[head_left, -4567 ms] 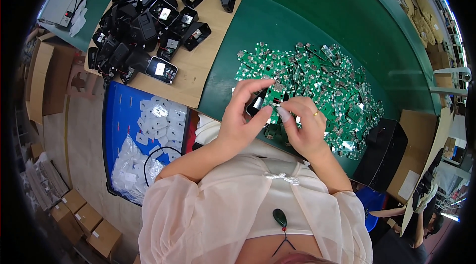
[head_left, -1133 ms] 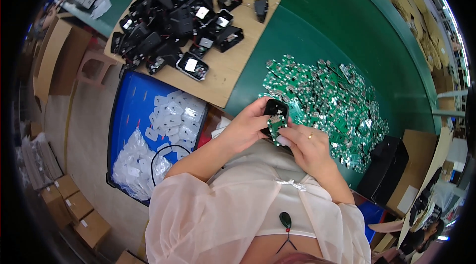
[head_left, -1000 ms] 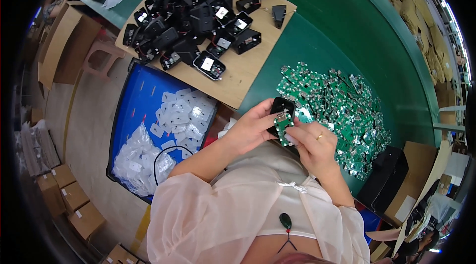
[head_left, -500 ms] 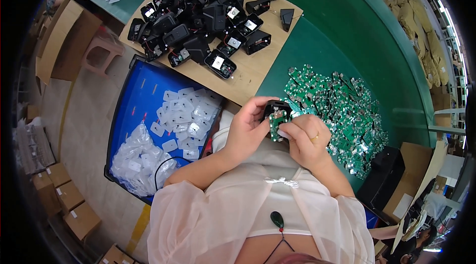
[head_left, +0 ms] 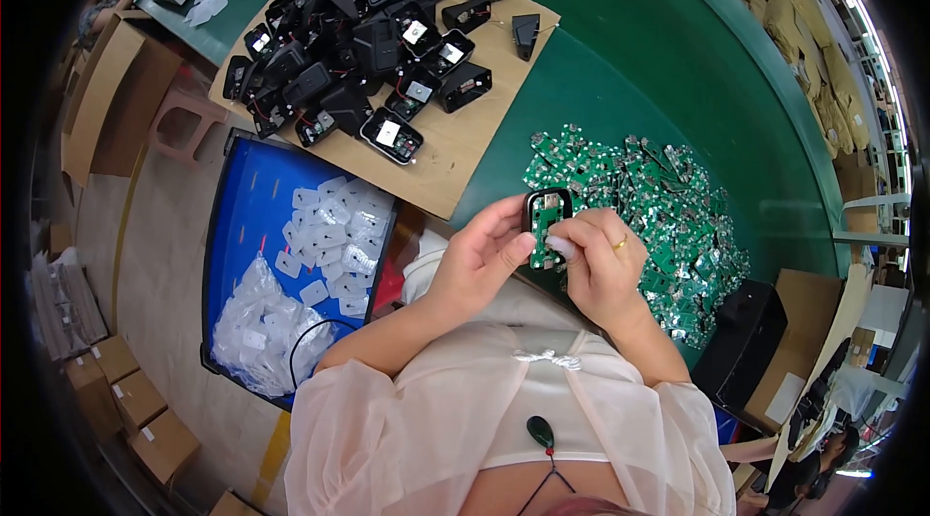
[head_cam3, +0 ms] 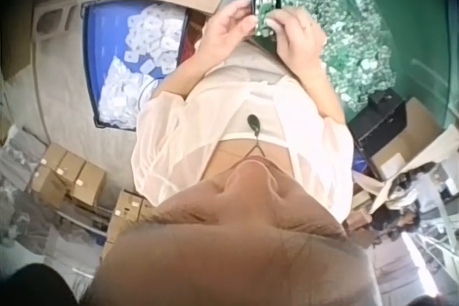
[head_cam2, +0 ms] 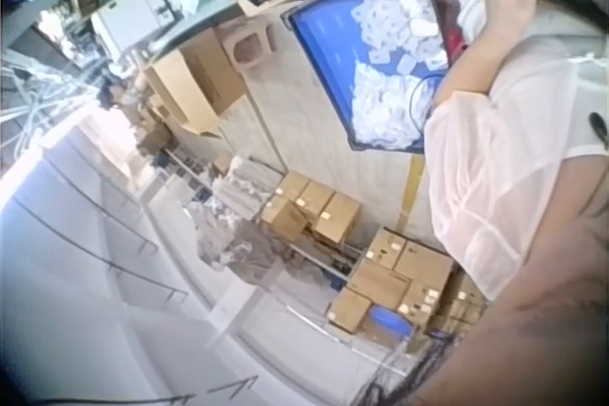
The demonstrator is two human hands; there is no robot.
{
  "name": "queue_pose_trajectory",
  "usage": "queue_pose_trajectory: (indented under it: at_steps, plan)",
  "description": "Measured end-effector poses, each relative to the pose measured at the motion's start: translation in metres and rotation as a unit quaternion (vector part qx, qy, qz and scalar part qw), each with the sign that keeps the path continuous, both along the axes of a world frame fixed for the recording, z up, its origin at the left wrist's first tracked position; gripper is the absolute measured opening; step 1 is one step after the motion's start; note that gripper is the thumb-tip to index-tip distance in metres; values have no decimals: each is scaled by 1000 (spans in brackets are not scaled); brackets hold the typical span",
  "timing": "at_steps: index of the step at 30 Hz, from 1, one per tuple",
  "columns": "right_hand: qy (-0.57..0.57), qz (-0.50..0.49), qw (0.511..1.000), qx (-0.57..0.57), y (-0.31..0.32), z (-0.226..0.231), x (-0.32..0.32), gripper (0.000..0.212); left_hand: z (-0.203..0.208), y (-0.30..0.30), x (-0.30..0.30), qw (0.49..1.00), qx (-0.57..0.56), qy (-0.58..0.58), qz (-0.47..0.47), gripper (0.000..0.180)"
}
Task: The person inserts small printed circuit boards into plastic housings by hand on an assembly line.
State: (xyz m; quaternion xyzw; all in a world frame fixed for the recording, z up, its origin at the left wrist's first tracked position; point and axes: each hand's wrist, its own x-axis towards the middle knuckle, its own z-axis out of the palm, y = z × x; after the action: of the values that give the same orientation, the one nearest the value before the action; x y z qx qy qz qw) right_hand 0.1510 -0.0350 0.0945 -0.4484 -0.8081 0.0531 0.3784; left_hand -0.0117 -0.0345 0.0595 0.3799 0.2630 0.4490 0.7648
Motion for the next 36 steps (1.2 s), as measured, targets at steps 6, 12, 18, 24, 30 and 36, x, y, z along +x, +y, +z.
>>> queue_pose_trajectory:
  at_steps: [6,12,18,24,30,36]
  plan:
    - [-21,28,999,7,-2,2,14,23,-3,-3,11,999,29,31,-3,41]
    - [-50,3,999,19,-14,3,17,26,1,-12,17,995,90,42,12,42]
    - [17,28,999,-9,-25,-7,13,31,3,-10,17,995,66,45,51,37]
    - [336,28,878,-339,-18,-10,11,44,7,4,24,989,110,60,81,30]
    - [186,65,959,-202,33,-11,22,38,4,40,23,974,179,92,104,29]
    - [209,-140,918,-306,185,-33,48,45,5,135,15,874,215,387,201,25]
